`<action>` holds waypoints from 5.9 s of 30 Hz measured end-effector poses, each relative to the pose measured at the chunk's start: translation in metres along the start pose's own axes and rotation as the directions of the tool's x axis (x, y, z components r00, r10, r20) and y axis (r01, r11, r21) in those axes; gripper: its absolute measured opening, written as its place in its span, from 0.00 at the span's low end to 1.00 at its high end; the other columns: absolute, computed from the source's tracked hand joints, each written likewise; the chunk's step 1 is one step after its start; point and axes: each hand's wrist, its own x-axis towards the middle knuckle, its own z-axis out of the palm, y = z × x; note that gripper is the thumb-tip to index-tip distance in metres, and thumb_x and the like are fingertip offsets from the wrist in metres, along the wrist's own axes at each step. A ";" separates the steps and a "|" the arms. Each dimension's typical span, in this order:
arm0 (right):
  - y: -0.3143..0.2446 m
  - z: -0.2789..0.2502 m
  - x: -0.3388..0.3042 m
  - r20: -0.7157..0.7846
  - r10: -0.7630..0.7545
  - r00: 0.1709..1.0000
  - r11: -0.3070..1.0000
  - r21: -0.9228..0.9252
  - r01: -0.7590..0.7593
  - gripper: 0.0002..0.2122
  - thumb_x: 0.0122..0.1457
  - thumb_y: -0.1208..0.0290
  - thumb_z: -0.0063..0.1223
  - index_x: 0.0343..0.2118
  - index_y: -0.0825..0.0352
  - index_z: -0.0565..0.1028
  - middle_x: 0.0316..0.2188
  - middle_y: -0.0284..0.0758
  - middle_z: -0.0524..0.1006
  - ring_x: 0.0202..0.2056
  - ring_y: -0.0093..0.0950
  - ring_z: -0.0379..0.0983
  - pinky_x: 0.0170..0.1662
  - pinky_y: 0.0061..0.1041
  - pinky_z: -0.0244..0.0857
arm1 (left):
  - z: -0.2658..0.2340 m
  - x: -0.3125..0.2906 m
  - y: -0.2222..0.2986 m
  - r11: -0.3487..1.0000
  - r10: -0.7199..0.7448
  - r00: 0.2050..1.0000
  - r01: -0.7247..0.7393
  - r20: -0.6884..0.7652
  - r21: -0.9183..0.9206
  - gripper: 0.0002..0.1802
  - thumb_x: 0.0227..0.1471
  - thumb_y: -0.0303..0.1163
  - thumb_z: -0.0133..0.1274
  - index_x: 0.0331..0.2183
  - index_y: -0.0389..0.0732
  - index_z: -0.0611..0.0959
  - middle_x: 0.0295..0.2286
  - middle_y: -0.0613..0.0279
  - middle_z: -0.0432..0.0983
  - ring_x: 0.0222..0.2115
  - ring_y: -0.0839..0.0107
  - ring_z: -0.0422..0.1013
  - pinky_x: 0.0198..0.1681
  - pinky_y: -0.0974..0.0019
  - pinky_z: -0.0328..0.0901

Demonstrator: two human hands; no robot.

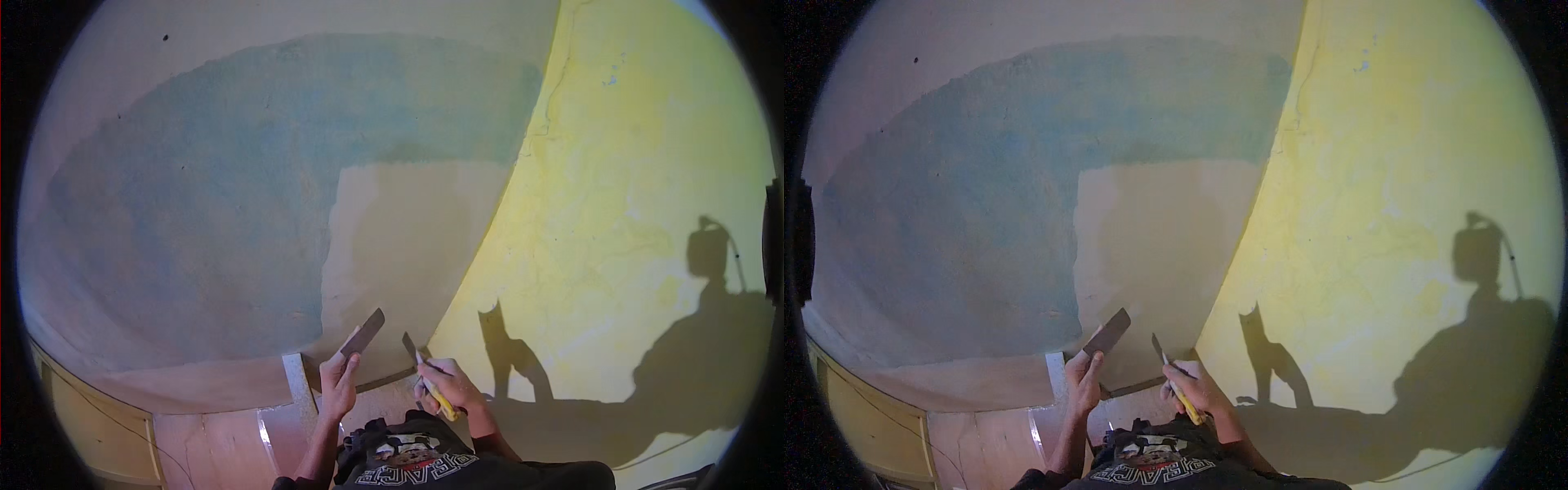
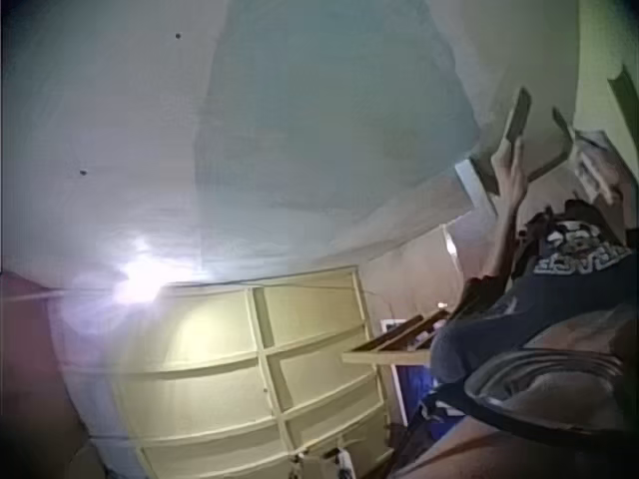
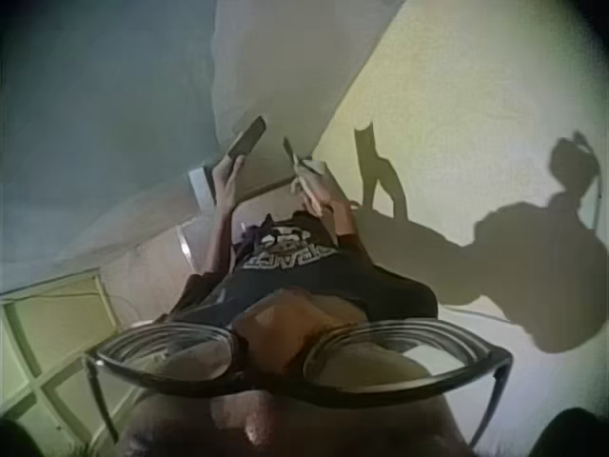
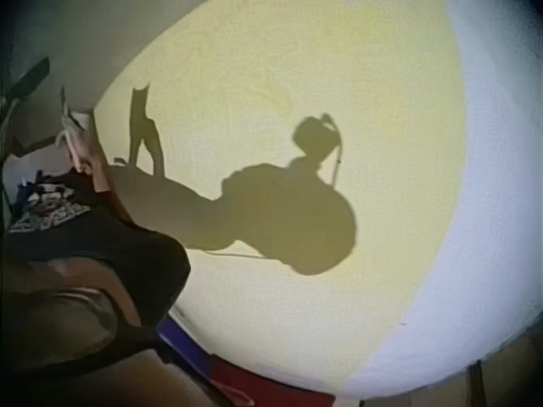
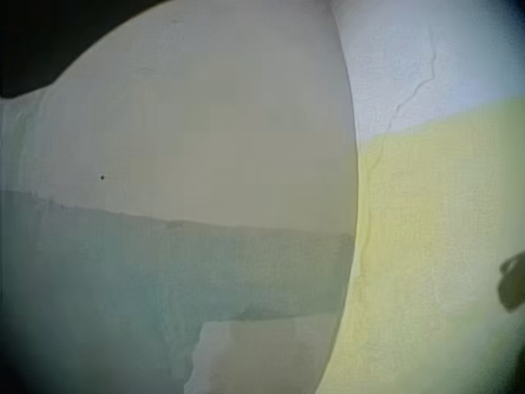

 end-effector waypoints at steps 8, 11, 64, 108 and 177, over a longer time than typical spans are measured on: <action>0.003 -0.004 0.013 0.086 0.057 0.995 0.993 0.096 -0.065 0.14 0.67 0.62 0.50 0.31 0.71 0.72 0.19 0.35 0.76 0.12 0.20 0.66 0.15 0.20 0.59 | 0.005 0.001 -0.006 0.990 -0.129 0.988 0.124 0.082 0.071 0.19 0.65 0.35 0.49 0.51 0.32 0.79 0.37 0.71 0.76 0.38 0.80 0.66 0.43 0.72 0.61; -0.001 -0.002 0.021 -0.012 -0.006 1.000 0.985 0.175 0.008 0.12 0.66 0.62 0.52 0.33 0.67 0.71 0.18 0.34 0.74 0.12 0.20 0.66 0.15 0.20 0.60 | 0.006 0.003 -0.005 0.998 -0.006 1.000 0.006 -0.002 0.068 0.19 0.65 0.32 0.49 0.53 0.33 0.79 0.30 0.79 0.71 0.30 0.84 0.61 0.33 0.76 0.59; -0.005 0.032 0.014 0.078 -0.063 0.995 0.996 -0.055 0.067 0.13 0.66 0.65 0.52 0.28 0.68 0.70 0.17 0.30 0.70 0.12 0.16 0.62 0.15 0.18 0.54 | -0.001 -0.003 0.006 0.966 -0.120 0.965 0.167 -0.231 0.197 0.19 0.67 0.38 0.47 0.46 0.30 0.80 0.32 0.67 0.79 0.35 0.81 0.68 0.41 0.72 0.65; 0.021 0.036 0.030 0.019 -0.329 0.944 0.657 -0.713 0.243 0.25 0.59 0.64 0.59 0.58 0.68 0.71 0.23 0.49 0.77 0.22 0.39 0.74 0.30 0.35 0.66 | -0.017 0.001 -0.009 0.966 -0.159 0.961 0.104 -0.227 -0.236 0.19 0.67 0.36 0.48 0.49 0.30 0.80 0.38 0.71 0.77 0.39 0.81 0.67 0.45 0.73 0.62; -0.159 0.092 0.152 -0.026 -0.557 0.830 0.725 0.472 0.501 0.22 0.72 0.56 0.36 0.37 0.74 0.71 0.13 0.32 0.68 0.11 0.21 0.64 0.15 0.20 0.60 | -0.073 -0.017 0.006 1.000 -0.006 0.857 0.014 -0.515 0.011 0.19 0.66 0.40 0.48 0.44 0.32 0.81 0.40 0.62 0.79 0.41 0.74 0.71 0.47 0.68 0.64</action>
